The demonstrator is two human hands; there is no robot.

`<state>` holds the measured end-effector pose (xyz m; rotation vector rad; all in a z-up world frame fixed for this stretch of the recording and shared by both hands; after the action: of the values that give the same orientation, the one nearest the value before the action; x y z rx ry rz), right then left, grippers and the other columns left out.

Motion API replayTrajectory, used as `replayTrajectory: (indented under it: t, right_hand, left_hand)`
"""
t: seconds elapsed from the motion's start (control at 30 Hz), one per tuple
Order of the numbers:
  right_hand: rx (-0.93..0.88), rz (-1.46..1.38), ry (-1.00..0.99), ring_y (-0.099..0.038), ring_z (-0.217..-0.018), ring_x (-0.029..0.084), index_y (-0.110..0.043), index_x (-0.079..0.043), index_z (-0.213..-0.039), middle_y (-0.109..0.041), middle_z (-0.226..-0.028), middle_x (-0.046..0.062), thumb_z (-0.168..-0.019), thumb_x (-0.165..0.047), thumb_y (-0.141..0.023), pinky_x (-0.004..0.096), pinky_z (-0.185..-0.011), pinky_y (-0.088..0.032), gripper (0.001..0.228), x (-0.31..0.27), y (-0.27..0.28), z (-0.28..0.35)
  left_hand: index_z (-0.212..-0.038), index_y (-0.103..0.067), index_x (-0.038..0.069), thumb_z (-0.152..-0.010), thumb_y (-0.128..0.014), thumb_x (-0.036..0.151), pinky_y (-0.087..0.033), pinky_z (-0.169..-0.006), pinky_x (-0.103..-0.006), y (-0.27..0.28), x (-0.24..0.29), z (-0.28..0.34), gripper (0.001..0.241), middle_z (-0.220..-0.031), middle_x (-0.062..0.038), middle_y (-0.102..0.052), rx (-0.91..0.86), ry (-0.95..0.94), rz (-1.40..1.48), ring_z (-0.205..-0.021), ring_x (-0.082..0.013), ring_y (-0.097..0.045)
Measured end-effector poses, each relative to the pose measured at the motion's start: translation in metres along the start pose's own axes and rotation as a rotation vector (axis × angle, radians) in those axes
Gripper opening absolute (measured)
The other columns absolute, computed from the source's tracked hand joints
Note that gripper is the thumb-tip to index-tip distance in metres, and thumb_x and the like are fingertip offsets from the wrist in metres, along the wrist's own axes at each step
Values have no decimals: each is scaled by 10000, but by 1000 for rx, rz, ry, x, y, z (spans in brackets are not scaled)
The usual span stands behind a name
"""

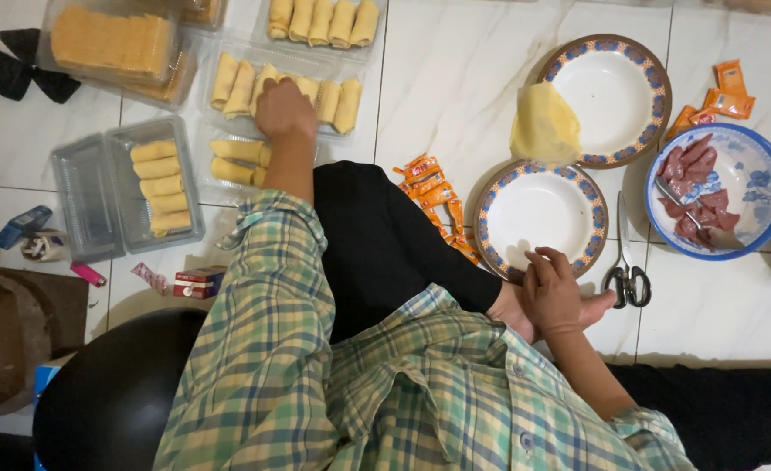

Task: Assembling pastry rolls by placing meat filling on wrappers and rolling them into shape.

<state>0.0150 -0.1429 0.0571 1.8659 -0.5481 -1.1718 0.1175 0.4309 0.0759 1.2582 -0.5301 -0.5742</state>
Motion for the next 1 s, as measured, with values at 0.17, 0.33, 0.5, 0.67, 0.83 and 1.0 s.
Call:
replayTrajectory:
  t: [0.17,0.33,0.5,0.67,0.83,1.0]
  right_hand:
    - [-9,1,15,-662,-1023,323,-690,30,-1238,-567,-1282,196,-970,-15,-581,420,-950,-555,292,-4,2,-2]
    - [-12,-26,19,-660,-1046,343,-688,40,-1240,-572,-1279,211,-980,-23,-571,439,-957,-551,293,-8,4,-4]
    - [63,14,68,-676,-1009,344,-717,25,-1196,-610,-1256,190,-964,-10,-608,458,-888,-581,259,-14,11,-4]
    - [26,15,48,-654,-1106,334,-697,33,-1212,-599,-1262,211,-970,-29,-580,449,-987,-558,276,-10,7,-4]
    - [-4,21,55,-657,-1085,326,-677,23,-1235,-577,-1277,209,-956,-30,-587,427,-995,-554,297,-13,7,-4]
    - [58,6,90,-672,-916,350,-670,32,-1170,-597,-1231,204,-949,-11,-607,450,-802,-579,234,-17,12,-5]
  left_hand:
    - [-1320,-554,131,-999,-635,304,-560,-888,-468,-10,-15,-9,374,-1287,-122,-579,74,36,78,-1182,-341,-579]
    - [-1306,-544,132,-980,-684,269,-539,-918,-454,-1,-3,4,380,-1262,-116,-587,59,-46,89,-1174,-330,-557]
    - [-1332,-534,133,-936,-740,275,-534,-947,-441,-15,-3,-3,469,-1278,-116,-507,71,-64,21,-1182,-325,-546]
    - [-1167,-597,117,-956,-717,229,-523,-910,-443,1,25,6,267,-1180,-106,-500,140,-199,142,-1073,-319,-586]
    - [-1113,-631,102,-931,-730,157,-498,-833,-525,36,115,64,215,-1225,-132,-520,148,-499,333,-1007,-377,-598]
    - [-1127,-648,174,-855,-748,230,-423,-953,-497,-46,246,121,296,-1255,-108,-622,-31,-897,357,-1256,-323,-546]
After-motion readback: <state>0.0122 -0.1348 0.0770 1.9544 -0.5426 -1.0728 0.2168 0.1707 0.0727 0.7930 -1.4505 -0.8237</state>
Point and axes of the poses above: each hand's wrist, its own z-axis away from the middle knuckle, its own y-axis out of the back of the hand, x = y × z, the point moved 10 cm from there along -z, towards the middle knuckle
